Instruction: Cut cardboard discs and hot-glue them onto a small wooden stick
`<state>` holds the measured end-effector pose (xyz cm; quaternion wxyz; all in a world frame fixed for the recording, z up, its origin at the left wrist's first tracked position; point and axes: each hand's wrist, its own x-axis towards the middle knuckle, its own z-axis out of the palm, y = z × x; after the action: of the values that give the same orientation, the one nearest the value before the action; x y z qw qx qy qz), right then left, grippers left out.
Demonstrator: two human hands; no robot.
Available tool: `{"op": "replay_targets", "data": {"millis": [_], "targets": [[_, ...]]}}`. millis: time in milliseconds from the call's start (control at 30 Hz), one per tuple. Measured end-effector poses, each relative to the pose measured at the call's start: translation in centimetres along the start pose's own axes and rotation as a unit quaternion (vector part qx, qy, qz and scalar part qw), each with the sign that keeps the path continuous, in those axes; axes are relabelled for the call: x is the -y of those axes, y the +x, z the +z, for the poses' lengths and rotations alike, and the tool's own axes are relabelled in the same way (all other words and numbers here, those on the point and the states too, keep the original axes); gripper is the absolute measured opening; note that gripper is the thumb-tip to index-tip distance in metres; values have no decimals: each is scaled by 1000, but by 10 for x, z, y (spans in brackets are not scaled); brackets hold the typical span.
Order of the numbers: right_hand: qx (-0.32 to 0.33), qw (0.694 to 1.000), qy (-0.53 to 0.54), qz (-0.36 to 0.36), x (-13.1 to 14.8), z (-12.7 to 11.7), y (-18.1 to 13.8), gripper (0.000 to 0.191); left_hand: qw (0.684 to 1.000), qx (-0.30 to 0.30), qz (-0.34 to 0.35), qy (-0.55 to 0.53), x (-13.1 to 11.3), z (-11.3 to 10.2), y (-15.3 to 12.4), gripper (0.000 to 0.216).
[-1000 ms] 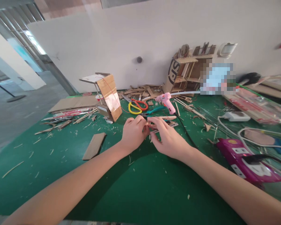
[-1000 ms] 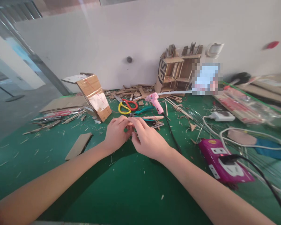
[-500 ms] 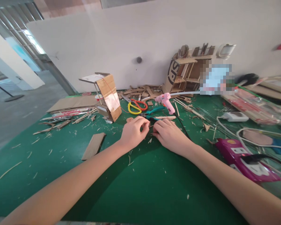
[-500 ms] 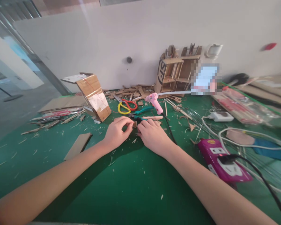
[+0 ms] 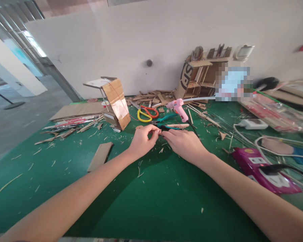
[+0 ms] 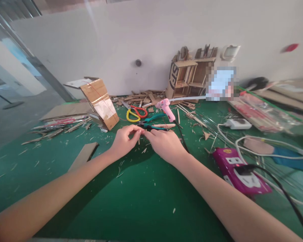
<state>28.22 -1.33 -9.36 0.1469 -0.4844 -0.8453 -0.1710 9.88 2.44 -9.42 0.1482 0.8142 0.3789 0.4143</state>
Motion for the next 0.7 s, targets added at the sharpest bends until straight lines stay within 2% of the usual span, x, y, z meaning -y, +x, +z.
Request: {"op": "replay_targets", "data": {"millis": [300, 467, 700], "targets": [[43, 998, -5, -35, 6, -2, -1, 21, 998, 6, -25, -50, 1, -1, 1, 17], [17, 999, -28, -18, 4, -3, -1, 23, 999, 11, -27, -44, 3, -2, 2, 16], [53, 998, -19, -19, 4, -3, -2, 22, 997, 17, -23, -66, 5, 0, 1, 17]]}}
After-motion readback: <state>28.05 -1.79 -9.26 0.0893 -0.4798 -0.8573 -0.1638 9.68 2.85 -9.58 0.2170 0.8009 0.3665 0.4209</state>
